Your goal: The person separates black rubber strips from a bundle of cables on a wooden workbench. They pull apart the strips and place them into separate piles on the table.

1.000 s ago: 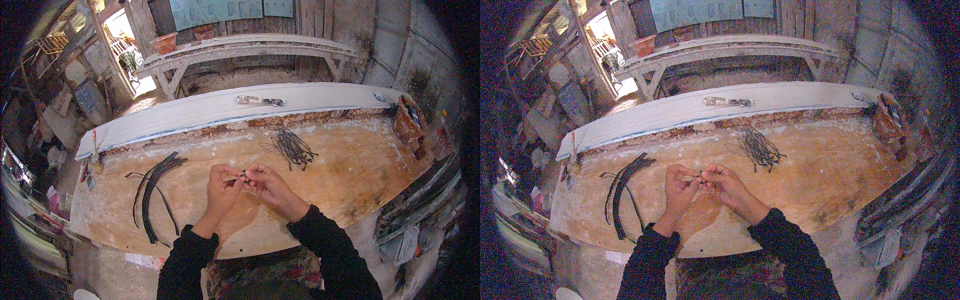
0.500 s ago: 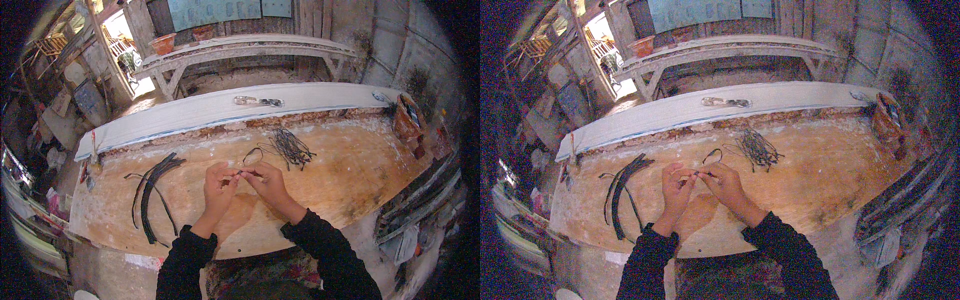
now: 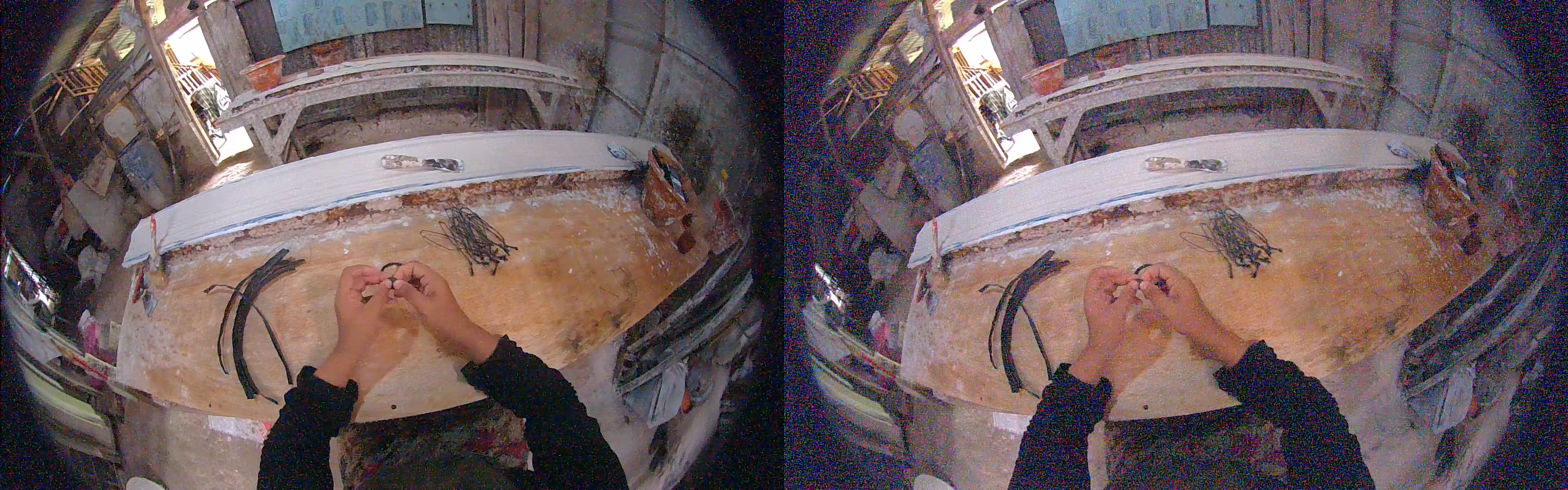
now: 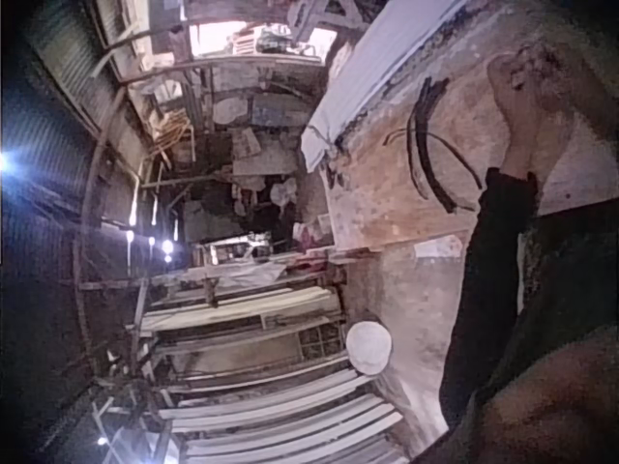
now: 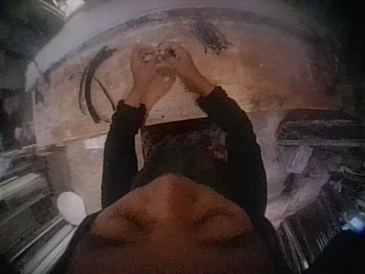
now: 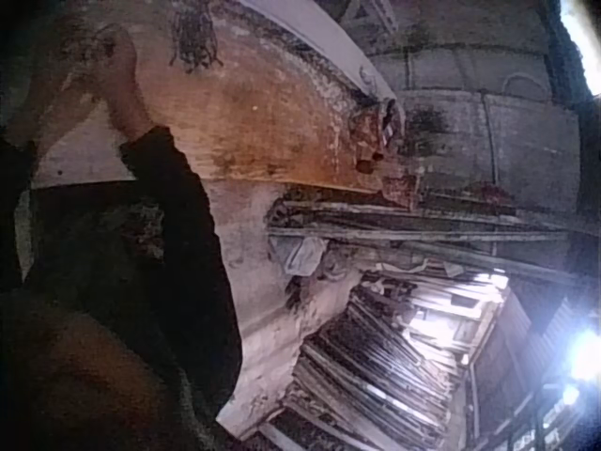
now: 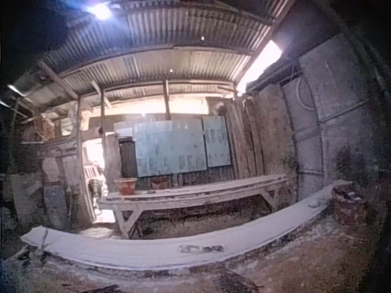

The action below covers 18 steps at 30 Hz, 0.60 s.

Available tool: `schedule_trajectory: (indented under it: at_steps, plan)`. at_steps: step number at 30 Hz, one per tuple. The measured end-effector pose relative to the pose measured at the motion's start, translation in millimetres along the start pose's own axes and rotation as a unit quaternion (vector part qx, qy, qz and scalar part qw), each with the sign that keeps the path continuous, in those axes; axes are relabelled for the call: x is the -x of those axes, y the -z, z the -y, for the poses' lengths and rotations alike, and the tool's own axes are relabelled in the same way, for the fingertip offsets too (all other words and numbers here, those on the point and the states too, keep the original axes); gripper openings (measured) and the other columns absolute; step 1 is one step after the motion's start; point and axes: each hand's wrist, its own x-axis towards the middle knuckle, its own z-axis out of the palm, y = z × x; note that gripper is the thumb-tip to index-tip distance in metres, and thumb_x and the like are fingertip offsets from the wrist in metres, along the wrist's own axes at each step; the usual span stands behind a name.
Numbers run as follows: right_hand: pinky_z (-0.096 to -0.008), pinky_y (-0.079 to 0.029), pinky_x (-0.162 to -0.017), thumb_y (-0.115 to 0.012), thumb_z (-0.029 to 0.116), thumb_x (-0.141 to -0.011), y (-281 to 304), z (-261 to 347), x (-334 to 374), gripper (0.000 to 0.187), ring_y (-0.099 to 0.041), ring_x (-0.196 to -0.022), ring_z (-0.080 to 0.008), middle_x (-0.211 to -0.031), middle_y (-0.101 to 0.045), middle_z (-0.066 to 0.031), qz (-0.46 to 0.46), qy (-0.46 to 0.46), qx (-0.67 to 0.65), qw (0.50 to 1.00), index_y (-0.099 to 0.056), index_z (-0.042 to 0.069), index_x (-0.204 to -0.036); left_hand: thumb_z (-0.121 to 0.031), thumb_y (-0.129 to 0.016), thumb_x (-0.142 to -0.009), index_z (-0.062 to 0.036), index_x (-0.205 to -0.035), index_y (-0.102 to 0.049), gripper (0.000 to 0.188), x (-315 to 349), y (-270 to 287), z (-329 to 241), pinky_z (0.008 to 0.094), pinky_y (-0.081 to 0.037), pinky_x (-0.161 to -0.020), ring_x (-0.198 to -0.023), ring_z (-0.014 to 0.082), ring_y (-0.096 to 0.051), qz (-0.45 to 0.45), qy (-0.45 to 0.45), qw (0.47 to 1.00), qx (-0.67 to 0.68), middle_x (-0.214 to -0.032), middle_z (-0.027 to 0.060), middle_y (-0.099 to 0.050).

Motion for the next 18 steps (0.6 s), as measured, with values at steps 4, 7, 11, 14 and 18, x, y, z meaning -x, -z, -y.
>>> schedule_trajectory:
  at_steps: [4, 7, 11, 14, 18]
  plan:
    - [-0.0229, -0.046, -0.066, -0.057, 0.014, -0.084, -0.9, 4.8, -0.9, 0.01, -0.055, -0.077, -0.0096, -0.084, -0.055, 0.0006, 0.045, -0.112, -0.222, 0.968, -0.052, 0.007, -0.09, -0.002, -0.059, -0.08, -0.0027, -0.089, -0.052, 0.011, -9.4, 10.3, 6.0, 0.0213, -0.049, -0.06, -0.075, 0.0089, -0.056, 0.045, 0.071, 0.995, 0.049, -0.082, 0.005, -0.059]
    - [-0.0219, -0.046, -0.072, -0.056, 0.012, -0.084, 2.2, 10.3, -1.0, 0.012, -0.056, -0.079, -0.0106, -0.087, -0.058, -0.0022, 0.07, -0.137, -0.287, 0.946, -0.054, 0.004, -0.092, -0.004, -0.059, -0.081, -0.0021, -0.087, -0.056, 0.007, -9.9, 12.1, 8.9, 0.0215, -0.049, -0.06, -0.072, 0.0089, -0.056, 0.055, 0.082, 0.992, 0.073, -0.079, 0.0043, -0.06]
    - [-0.0214, -0.047, -0.071, -0.057, 0.012, -0.083, 3.0, 7.3, -1.8, 0.014, -0.057, -0.076, -0.0108, -0.085, -0.059, -0.0032, 0.074, -0.147, -0.33, 0.929, -0.056, 0.003, -0.094, -0.003, -0.058, -0.081, -0.0014, -0.089, -0.059, 0.008, -7.2, 12.5, 8.8, 0.0213, -0.048, -0.058, -0.071, 0.0092, -0.056, 0.045, 0.083, 0.994, 0.048, -0.082, 0.0037, -0.059]
    - [-0.0216, -0.047, -0.071, -0.058, 0.012, -0.082, 5.4, 6.1, -2.5, 0.014, -0.058, -0.077, -0.0104, -0.086, -0.06, -0.0038, 0.071, -0.149, -0.332, 0.929, -0.057, 0.003, -0.093, -0.003, -0.058, -0.081, -0.0013, -0.089, -0.06, 0.009, -6.9, 13.2, 10.6, 0.021, -0.047, -0.055, -0.071, 0.0094, -0.056, 0.051, 0.027, 0.998, 0.029, -0.087, 0.003, -0.058]
    - [-0.0222, -0.046, -0.071, -0.061, 0.015, -0.081, 8.8, 7.4, -3.5, 0.015, -0.057, -0.078, -0.0101, -0.087, -0.061, -0.0038, 0.045, -0.136, -0.257, 0.956, -0.057, 0.004, -0.091, -0.002, -0.06, -0.079, -0.0016, -0.09, -0.06, 0.012, -5.4, 9.9, 3.7, 0.0203, -0.046, -0.054, -0.07, 0.009, -0.056, 0.071, 0.018, 0.997, 0.023, -0.09, 0.0027, -0.057]
